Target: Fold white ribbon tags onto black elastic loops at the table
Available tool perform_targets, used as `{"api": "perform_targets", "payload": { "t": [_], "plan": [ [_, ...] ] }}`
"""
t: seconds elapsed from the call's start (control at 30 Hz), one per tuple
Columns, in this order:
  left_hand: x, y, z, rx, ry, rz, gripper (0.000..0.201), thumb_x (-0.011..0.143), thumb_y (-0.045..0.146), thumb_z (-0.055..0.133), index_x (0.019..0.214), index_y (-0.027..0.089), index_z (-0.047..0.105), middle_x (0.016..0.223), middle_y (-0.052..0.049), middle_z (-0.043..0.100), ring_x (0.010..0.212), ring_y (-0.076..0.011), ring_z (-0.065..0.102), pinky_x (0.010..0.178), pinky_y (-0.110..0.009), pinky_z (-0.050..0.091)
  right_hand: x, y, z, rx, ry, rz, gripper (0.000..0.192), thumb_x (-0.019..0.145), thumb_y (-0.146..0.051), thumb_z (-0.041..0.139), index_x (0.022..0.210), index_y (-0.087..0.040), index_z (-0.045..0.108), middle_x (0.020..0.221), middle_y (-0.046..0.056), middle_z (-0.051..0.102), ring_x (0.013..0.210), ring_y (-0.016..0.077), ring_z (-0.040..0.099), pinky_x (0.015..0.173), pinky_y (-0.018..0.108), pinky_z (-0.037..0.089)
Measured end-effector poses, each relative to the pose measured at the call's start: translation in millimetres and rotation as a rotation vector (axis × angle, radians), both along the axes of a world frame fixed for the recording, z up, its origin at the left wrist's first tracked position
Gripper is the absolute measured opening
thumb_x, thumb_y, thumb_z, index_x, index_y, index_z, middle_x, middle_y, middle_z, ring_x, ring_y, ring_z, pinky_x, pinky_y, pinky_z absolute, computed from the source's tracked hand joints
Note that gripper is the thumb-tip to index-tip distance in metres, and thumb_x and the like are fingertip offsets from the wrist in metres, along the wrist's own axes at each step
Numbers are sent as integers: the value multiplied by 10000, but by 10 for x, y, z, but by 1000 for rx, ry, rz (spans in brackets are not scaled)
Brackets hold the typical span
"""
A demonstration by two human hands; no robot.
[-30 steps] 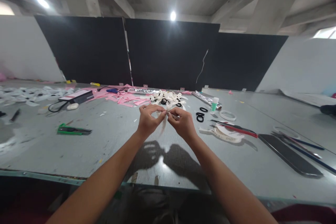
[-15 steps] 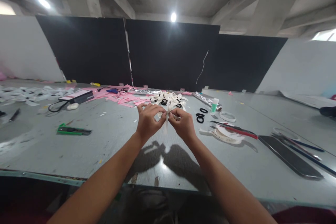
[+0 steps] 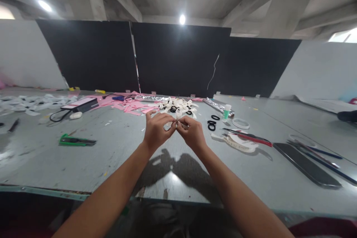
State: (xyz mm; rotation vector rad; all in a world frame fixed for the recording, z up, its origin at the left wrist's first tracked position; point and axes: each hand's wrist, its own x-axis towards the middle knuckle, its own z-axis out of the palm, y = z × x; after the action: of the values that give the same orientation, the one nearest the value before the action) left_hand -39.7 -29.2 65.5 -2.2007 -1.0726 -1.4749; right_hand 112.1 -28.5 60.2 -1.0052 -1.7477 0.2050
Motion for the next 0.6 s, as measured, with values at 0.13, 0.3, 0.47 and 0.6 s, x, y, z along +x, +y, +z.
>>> {"api": "perform_targets", "payload": {
  "t": [0.13, 0.3, 0.47, 0.6],
  "plan": [
    [17, -5, 3, -18, -8, -6, 120, 822, 257, 564, 757, 208, 652, 830, -5, 718, 834, -173, 639, 1000, -401, 243, 1, 6, -10, -4, 1, 5, 156, 793, -266, 545, 687, -173, 613, 632, -9, 591, 587, 113, 489, 581, 216, 348],
    [45, 7, -11, -90, -157, -64, 102, 802, 244, 583, 730, 192, 632, 790, 3, 697, 743, -152, 614, 920, -356, 329, -15, -16, 11, -29, 94, 46, 170, 789, -292, 551, 690, -170, 616, 632, -7, 594, 584, 114, 490, 571, 213, 359],
    [46, 27, -8, -114, -309, -126, 123, 799, 260, 587, 707, 186, 623, 779, -4, 686, 776, -168, 616, 852, -333, 378, -24, -32, 43, -64, 203, 73, 167, 769, -298, 563, 681, -163, 608, 584, -20, 546, 542, 103, 431, 520, 211, 333],
    [44, 17, 11, -142, -377, -168, 155, 803, 280, 584, 685, 183, 613, 768, -7, 672, 761, -166, 609, 838, -328, 399, -28, -36, 66, -96, 261, 111, 190, 779, -320, 562, 692, -160, 616, 582, -22, 529, 531, 98, 400, 512, 215, 330]
  ]
}}
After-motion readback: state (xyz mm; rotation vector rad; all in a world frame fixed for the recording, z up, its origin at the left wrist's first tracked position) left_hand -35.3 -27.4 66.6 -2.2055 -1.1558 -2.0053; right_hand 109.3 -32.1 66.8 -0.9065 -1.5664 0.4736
